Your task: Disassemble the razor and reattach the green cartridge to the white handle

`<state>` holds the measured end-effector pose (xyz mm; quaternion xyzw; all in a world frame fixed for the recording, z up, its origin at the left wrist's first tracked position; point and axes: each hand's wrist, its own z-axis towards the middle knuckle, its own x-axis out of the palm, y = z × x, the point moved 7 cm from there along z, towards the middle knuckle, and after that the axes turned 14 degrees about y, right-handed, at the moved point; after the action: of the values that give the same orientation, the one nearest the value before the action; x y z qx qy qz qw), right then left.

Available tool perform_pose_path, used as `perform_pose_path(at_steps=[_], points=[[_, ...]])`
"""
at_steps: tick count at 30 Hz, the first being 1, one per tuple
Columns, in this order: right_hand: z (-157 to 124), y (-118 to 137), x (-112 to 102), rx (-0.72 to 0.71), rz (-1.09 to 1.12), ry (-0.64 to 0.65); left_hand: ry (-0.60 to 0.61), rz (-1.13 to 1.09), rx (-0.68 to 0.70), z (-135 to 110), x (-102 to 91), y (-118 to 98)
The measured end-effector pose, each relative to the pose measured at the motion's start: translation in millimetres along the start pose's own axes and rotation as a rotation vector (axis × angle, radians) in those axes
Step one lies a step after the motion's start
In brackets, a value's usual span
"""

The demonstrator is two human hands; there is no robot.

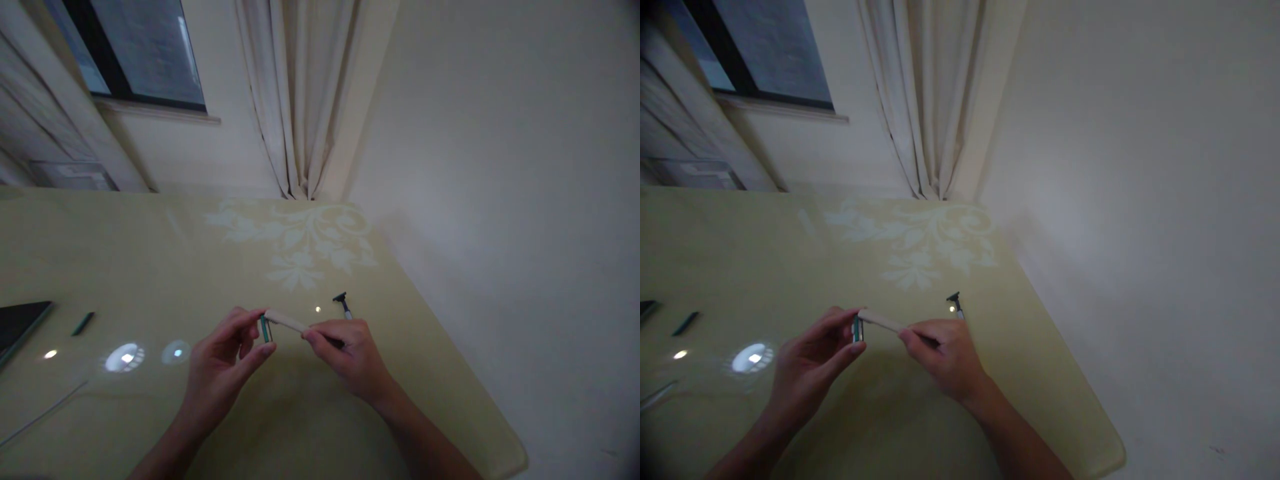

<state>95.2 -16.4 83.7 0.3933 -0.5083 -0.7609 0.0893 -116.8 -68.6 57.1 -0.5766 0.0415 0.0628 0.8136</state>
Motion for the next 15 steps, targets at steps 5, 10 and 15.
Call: perform_pose_path(at_steps=[5, 10, 15], points=[[-0.9, 1.3, 2.0, -0.004, -0.003, 0.021, 0.01, 0.018, -0.018, 0.8, 0.7, 1.9], [-1.5, 2.7, -0.3, 0.0, -0.014, -0.015, 0.01, 0.017, -0.02, 0.1, 0.0, 2.0], [-0.1, 2.4, 1.1, 0.011, -0.021, 0.003, 0.003, 0.016, -0.028, 0.7, 0.0, 0.9]])
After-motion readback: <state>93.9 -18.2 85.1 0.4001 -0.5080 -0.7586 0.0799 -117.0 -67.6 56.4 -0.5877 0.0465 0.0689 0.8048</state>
